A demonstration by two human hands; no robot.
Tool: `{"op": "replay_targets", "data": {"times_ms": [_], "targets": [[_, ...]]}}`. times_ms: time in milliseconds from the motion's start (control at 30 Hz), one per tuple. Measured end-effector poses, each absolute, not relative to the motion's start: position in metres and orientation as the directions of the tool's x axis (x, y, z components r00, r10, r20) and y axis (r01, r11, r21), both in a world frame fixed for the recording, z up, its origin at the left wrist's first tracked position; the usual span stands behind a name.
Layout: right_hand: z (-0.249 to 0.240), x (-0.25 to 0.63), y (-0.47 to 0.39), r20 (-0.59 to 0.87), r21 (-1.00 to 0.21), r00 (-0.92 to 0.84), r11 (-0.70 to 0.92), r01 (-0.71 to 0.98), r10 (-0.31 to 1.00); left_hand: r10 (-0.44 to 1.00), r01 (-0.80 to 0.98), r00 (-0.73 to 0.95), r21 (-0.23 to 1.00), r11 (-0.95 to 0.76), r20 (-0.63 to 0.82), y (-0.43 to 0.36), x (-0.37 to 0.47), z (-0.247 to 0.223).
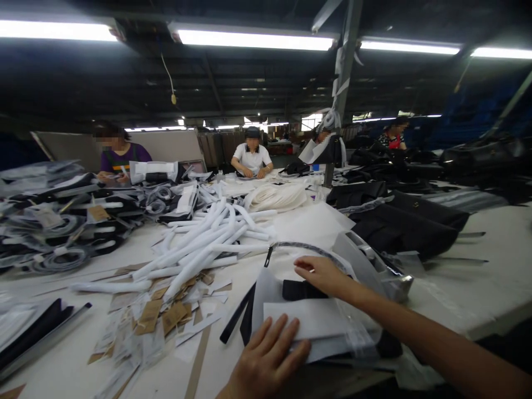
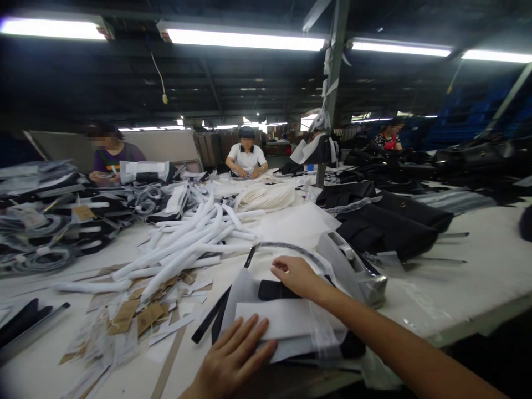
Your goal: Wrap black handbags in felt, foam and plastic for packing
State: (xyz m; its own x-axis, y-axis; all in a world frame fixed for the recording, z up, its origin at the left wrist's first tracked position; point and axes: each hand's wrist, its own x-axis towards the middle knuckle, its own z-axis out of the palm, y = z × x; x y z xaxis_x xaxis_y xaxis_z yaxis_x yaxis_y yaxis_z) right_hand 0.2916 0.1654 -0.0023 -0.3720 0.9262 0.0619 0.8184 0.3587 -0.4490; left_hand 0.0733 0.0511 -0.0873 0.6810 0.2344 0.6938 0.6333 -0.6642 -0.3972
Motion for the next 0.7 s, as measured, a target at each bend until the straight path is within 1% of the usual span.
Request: {"op": "replay_targets", "data": {"times_ms": [67, 133, 233, 333, 433, 533, 600, 700], "targets": [[-0.014, 0.276, 0.201, -0.062, -0.403, -0.336, 0.285, 0.870, 0.940, 0.226, 0.633, 0.677, -0.397, -0.664, 0.700, 0.051, 0.075, -0.088], [-0.028, 0.260, 0.225, -0.141, -0.357, -0.270, 0.205, 0.911, 0.952, 0.219, 0.641, 0.668, -0.400, -0.656, 0.711, 0.050, 0.076, -0.087], [-0.045, 0.241, 0.243, -0.197, -0.330, -0.165, 0.094, 0.939, 0.966, 0.191, 0.652, 0.646, -0.404, -0.642, 0.739, 0.049, 0.080, -0.084], [-0.052, 0.234, 0.252, -0.241, -0.368, -0.102, 0.006, 0.930, 0.965, 0.176, 0.660, 0.635, -0.409, -0.631, 0.752, 0.047, 0.083, -0.081], [-0.054, 0.236, 0.256, -0.296, -0.474, -0.095, -0.060, 0.878, 0.951, 0.180, 0.682, 0.603, -0.386, -0.621, 0.777, 0.047, 0.087, -0.084], [-0.053, 0.243, 0.252, -0.328, -0.637, -0.124, -0.122, 0.761, 0.937, 0.181, 0.705, 0.537, -0.321, -0.632, 0.824, 0.047, 0.089, -0.091], [-0.049, 0.249, 0.245, -0.326, -0.758, -0.163, -0.154, 0.634, 0.931, 0.191, 0.708, 0.526, -0.303, -0.638, 0.829, 0.046, 0.090, -0.093], [-0.036, 0.256, 0.231, -0.278, -0.903, -0.238, -0.169, 0.394, 0.931, 0.206, 0.698, 0.559, -0.323, -0.640, 0.803, 0.045, 0.088, -0.093]]}}
